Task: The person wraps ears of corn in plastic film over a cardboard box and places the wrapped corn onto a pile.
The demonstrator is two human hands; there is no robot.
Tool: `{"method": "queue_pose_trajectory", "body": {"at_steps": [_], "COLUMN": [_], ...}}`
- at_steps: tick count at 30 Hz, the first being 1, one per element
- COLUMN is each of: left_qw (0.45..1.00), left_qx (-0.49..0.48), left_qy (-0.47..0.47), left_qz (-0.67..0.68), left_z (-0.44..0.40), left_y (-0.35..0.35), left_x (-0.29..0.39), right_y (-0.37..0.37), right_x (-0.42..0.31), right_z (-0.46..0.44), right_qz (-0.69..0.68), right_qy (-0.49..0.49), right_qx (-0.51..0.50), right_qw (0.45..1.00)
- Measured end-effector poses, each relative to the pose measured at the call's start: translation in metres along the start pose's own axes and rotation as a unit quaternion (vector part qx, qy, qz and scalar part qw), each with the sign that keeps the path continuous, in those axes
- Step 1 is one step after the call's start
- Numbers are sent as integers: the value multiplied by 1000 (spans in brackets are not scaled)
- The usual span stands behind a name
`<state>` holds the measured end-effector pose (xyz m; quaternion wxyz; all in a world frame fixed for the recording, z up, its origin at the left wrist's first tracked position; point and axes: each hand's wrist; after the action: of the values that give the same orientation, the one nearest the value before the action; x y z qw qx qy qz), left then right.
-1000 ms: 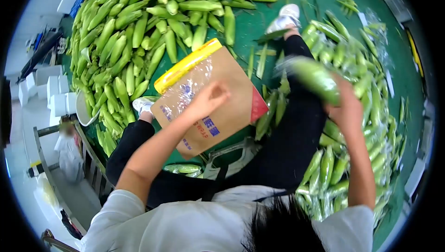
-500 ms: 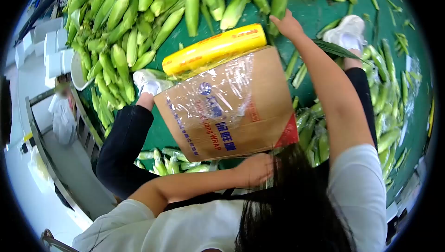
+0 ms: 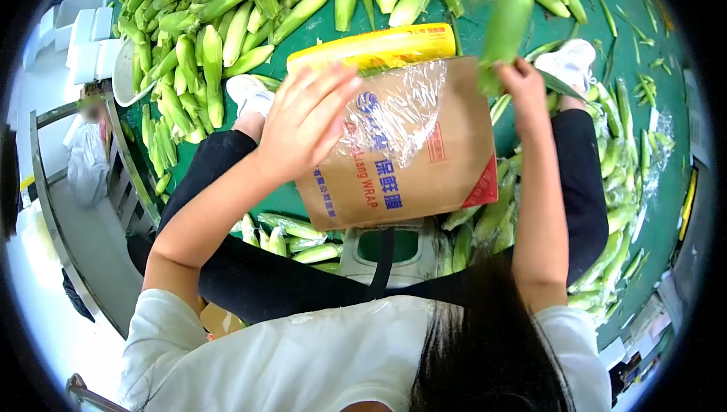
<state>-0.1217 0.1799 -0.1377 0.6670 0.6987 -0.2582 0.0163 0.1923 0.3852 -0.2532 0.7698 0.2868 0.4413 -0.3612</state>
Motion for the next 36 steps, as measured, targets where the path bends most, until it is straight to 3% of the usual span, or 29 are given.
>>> {"method": "queue_pose_trajectory", "body": {"at_steps": [3, 4, 5, 6, 7, 8, 9, 10, 11, 12, 14, 21, 23, 27, 32, 36], "left_qw": [987, 980, 975, 985, 971, 970, 962, 967, 970, 971, 972, 952, 954, 957, 961, 968], "left_qx": [-23, -34, -121, -147, -170, -114, -59, -43, -28, -17, -41, -128, -93, -56, -66, -72], "left_qy": [3, 5, 14, 80, 139, 160, 179, 188, 199, 212, 229, 264, 246, 216, 195, 168], "left_qz": [-160, -194, -183, -47, 90, 143, 197, 165, 135, 108, 33, -82, -142, -183, -183, -172], "left_z": [-28, -34, -26, -15, -4, 13, 26, 28, 28, 31, 31, 33, 41, 49, 50, 52], "left_y": [2, 1, 2, -6, -20, -47, -71, -83, -96, -106, -117, -129, -146, -155, -153, -148], "left_x": [16, 17, 9, 3, -5, -15, -23, -25, -24, -19, -10, 6, 7, 8, 4, 2], "right_y": [-74, -89, -90, -95, -89, -79, -84, -100, -119, -137, -158, -181, -187, -189, -144, -99], "right_x": [-57, -73, -68, -55, -34, -4, 37, 48, 60, 59, 77, 82, 82, 93, 81, 66], "right_z": [83, 104, 112, 115, 114, 110, 108, 115, 116, 116, 113, 109, 106, 106, 140, 168], "right_qz": [110, 205, 83, -41, -61, -81, -7, 189, 252, 199, 105, 23, 12, -86, -321, -438], "right_qy": [69, 146, 146, 147, 80, 13, -19, 11, 17, -46, -44, -73, -104, -80, -96, -33], "right_qx": [-98, -131, -123, -113, -48, 17, 61, 81, 83, 71, 117, 126, 122, 107, 110, 123], "right_qw": [987, 959, 978, 982, 994, 997, 998, 978, 964, 976, 987, 989, 987, 987, 936, 890]}}
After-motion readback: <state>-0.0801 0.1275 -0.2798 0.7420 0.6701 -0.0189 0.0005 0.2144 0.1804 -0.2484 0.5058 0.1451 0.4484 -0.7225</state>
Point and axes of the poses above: each hand's wrist, its own z-axis away from the middle knuckle, its own y-axis out of the back of the hand, x = y × z, and after that the axes turned 14 degrees about -x, right-handed
